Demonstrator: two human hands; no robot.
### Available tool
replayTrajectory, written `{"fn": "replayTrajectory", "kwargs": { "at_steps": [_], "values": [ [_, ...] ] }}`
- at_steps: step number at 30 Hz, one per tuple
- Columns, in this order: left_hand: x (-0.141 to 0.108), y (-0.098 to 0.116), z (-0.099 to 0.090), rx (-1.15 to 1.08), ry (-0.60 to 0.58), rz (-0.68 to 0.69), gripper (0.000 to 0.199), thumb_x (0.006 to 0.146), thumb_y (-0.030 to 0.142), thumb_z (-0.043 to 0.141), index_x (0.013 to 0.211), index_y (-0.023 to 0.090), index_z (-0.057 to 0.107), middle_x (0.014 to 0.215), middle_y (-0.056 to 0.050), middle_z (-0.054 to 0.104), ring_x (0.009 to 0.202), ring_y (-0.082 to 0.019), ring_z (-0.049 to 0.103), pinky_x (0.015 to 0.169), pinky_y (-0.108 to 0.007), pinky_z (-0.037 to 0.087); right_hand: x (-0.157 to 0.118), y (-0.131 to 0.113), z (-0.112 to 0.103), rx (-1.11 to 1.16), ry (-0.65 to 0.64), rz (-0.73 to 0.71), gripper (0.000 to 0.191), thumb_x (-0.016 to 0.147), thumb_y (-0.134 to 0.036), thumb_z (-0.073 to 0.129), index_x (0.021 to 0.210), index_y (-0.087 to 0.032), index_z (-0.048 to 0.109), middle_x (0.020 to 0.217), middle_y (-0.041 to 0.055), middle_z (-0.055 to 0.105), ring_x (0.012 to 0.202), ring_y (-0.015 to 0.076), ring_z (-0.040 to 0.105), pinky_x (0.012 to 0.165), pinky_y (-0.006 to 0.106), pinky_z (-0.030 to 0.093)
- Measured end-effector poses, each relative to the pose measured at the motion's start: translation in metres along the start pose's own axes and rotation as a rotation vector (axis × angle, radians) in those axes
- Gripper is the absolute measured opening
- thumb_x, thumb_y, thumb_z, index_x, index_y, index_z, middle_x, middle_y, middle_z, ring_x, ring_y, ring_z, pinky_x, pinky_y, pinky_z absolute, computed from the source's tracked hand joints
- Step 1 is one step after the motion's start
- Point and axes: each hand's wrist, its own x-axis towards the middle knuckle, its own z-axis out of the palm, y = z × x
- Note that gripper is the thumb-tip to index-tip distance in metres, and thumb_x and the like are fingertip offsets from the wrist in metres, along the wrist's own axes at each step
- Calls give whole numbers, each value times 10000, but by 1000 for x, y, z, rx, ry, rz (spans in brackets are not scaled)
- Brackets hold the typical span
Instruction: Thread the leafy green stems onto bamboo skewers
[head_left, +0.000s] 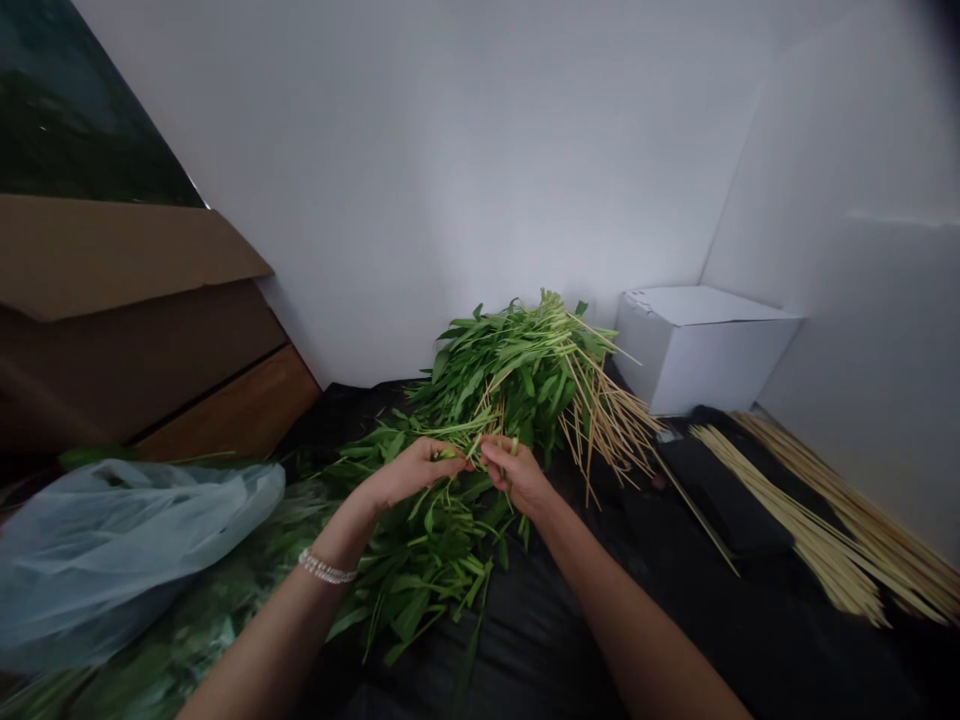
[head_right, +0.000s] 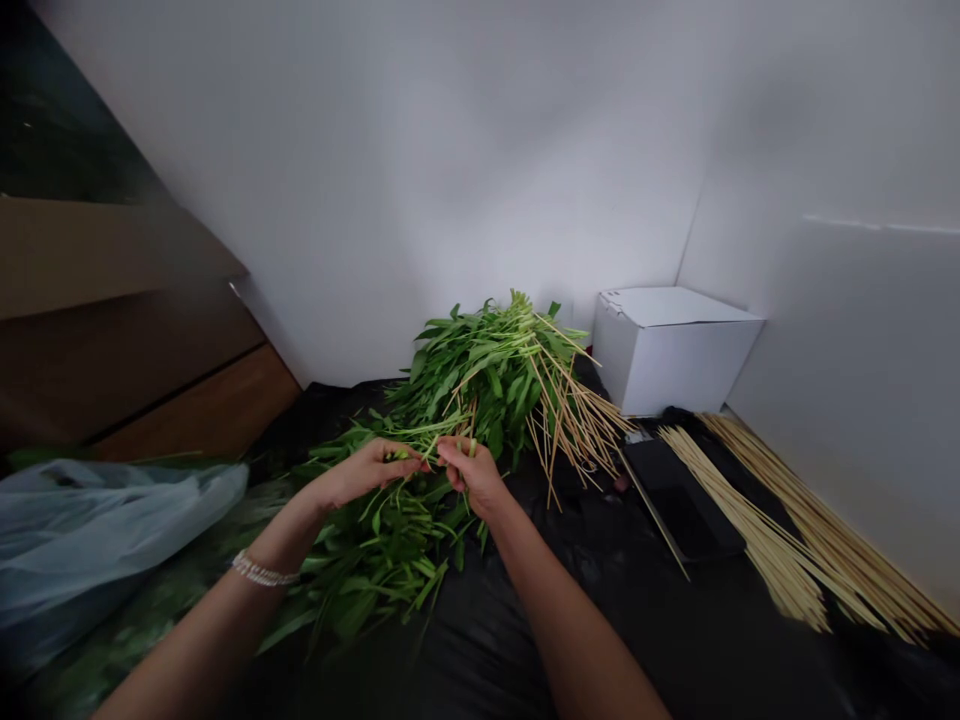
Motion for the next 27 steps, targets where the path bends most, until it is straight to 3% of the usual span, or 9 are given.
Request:
{"fn": "replayTrajectory", "kwargs": {
  "at_steps": [6, 8, 11, 15, 19, 21, 23, 25, 27],
  "values": [
    [4, -6, 9, 109, 77, 41, 256, 744, 325, 543, 740, 140, 720, 677, -2, 629, 639, -135, 519, 608, -230, 403, -3, 4, 5, -79, -58, -20, 280, 653, -354, 776, 823, -145, 703, 611, -23, 615, 379, 33, 396, 329, 176, 189],
    [5, -11, 10, 58, 179, 15, 218, 699, 285, 530, 650, 149, 692, 619, 9, 604, 625, -135, 521, 604, -228, 406, -4, 5, 6, -63, -76, -17, 263, 653, -346, 775, 805, -147, 696, 613, -23, 616, 374, 30, 389, 330, 174, 183],
    [5, -16, 5, -169, 454, -91, 165, 637, 266, 544, 535, 157, 614, 514, 34, 503, 527, -110, 447, 500, -214, 348, -2, 3, 4, 60, -58, -2, 255, 652, -339, 775, 800, -156, 677, 610, -30, 609, 373, 26, 371, 336, 164, 166],
    [-6, -19, -19, -418, 725, -182, 147, 628, 303, 555, 606, 162, 592, 540, 44, 497, 478, -93, 414, 436, -203, 323, 4, -5, -6, 249, 52, -6, 215, 644, -291, 757, 753, -173, 614, 607, -33, 614, 375, 37, 393, 337, 154, 162],
    [-21, -20, -57, -639, 782, -181, 172, 621, 324, 573, 669, 159, 562, 723, -28, 646, 621, -143, 582, 577, -255, 484, 8, -4, -13, 388, 41, 75, 136, 671, -265, 640, 656, -184, 533, 573, -7, 621, 366, 70, 419, 327, 168, 198],
    [-26, -20, -74, -676, 829, -158, 162, 638, 326, 565, 697, 180, 528, 664, -7, 618, 611, -149, 591, 593, -267, 495, 8, 0, -14, 419, 40, 116, 99, 683, -253, 596, 657, -186, 528, 551, 1, 618, 368, 83, 430, 330, 174, 218],
    [-29, -21, -85, -547, 948, -91, 157, 678, 341, 562, 736, 199, 526, 557, 39, 525, 530, -130, 535, 539, -237, 450, 8, 2, -14, 430, 48, 149, 79, 698, -250, 576, 675, -188, 533, 527, 0, 606, 378, 98, 456, 343, 180, 256],
    [-26, -21, -85, -169, 1064, -24, 180, 717, 378, 578, 770, 206, 566, 544, 40, 509, 515, -130, 507, 521, -226, 407, 8, 4, -15, 423, 58, 169, 69, 713, -250, 563, 691, -189, 541, 515, 1, 601, 400, 115, 495, 371, 194, 316],
    [-18, -22, -72, 313, 990, -4, 211, 748, 408, 592, 793, 204, 621, 620, 1, 601, 588, -154, 560, 567, -238, 409, 8, 4, -16, 404, 78, 176, 59, 722, -247, 555, 703, -191, 553, 507, -2, 598, 420, 128, 522, 396, 208, 360]
  ]
}}
